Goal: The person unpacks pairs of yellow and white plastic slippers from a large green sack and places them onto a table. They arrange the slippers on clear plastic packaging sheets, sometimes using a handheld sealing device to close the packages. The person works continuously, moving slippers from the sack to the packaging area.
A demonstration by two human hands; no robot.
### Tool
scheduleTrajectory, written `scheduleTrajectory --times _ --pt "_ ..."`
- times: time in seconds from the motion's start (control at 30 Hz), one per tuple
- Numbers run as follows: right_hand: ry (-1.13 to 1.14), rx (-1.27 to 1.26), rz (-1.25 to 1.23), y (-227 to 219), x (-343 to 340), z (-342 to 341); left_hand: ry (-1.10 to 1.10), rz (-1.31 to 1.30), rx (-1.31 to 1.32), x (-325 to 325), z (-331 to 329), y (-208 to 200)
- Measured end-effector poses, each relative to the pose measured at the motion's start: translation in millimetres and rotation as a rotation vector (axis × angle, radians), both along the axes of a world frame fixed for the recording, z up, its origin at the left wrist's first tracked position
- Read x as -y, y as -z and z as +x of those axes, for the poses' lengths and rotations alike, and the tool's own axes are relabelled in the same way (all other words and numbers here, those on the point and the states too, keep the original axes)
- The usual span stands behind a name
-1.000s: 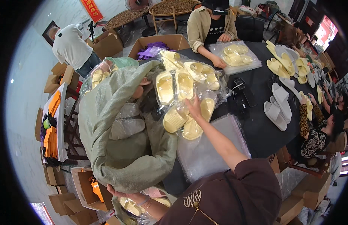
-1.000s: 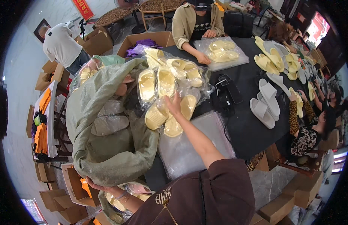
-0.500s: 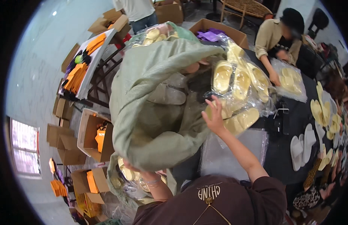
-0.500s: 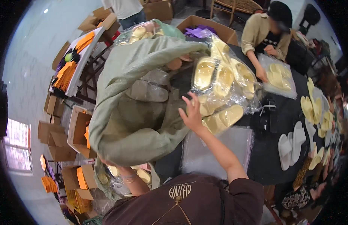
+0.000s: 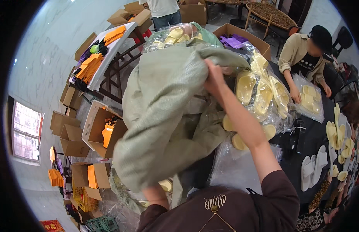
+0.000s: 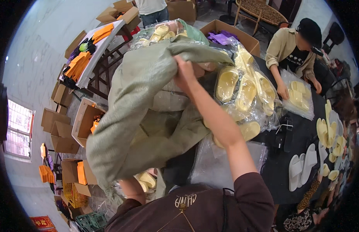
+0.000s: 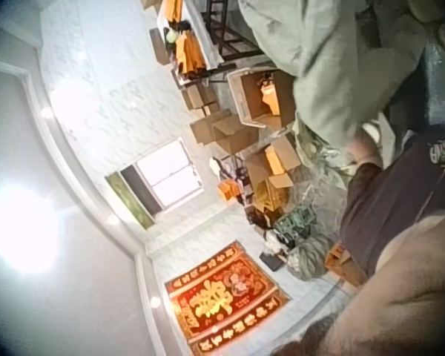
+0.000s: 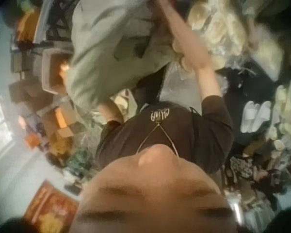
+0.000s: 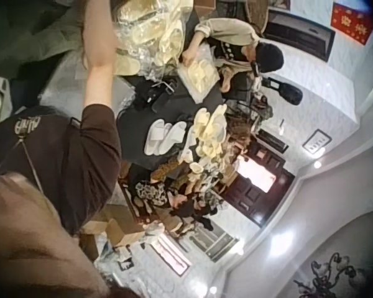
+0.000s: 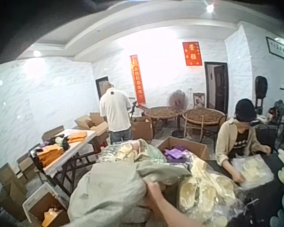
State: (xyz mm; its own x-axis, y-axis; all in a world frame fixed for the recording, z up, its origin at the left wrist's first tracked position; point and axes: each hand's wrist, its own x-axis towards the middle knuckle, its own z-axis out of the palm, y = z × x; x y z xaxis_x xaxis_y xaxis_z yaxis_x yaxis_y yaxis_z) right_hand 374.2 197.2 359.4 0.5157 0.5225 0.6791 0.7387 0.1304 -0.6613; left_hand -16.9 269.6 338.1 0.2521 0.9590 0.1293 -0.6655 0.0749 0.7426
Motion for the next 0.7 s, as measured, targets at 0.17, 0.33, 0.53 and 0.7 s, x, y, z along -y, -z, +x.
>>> scheduleTrajectory --times 0.17,0.33,0.53,0.7 --pt "-0.429 -1.141 0.35 -72 8 40 0.208 0.18 -0.411 -152 -6 -8" --pt "-0.618 -1.002 0.407 -110 -31 74 0.042 0.466 -0.94 -258 94 -8" --pt "-0.272 -0.18 -0.402 -35 -66 96 -0.779 0.669 -1.345 -193 211 48" --pt "0.055 0.366 -0.907 106 -43 64 -0.413 1.325 -1.203 -101 249 47"
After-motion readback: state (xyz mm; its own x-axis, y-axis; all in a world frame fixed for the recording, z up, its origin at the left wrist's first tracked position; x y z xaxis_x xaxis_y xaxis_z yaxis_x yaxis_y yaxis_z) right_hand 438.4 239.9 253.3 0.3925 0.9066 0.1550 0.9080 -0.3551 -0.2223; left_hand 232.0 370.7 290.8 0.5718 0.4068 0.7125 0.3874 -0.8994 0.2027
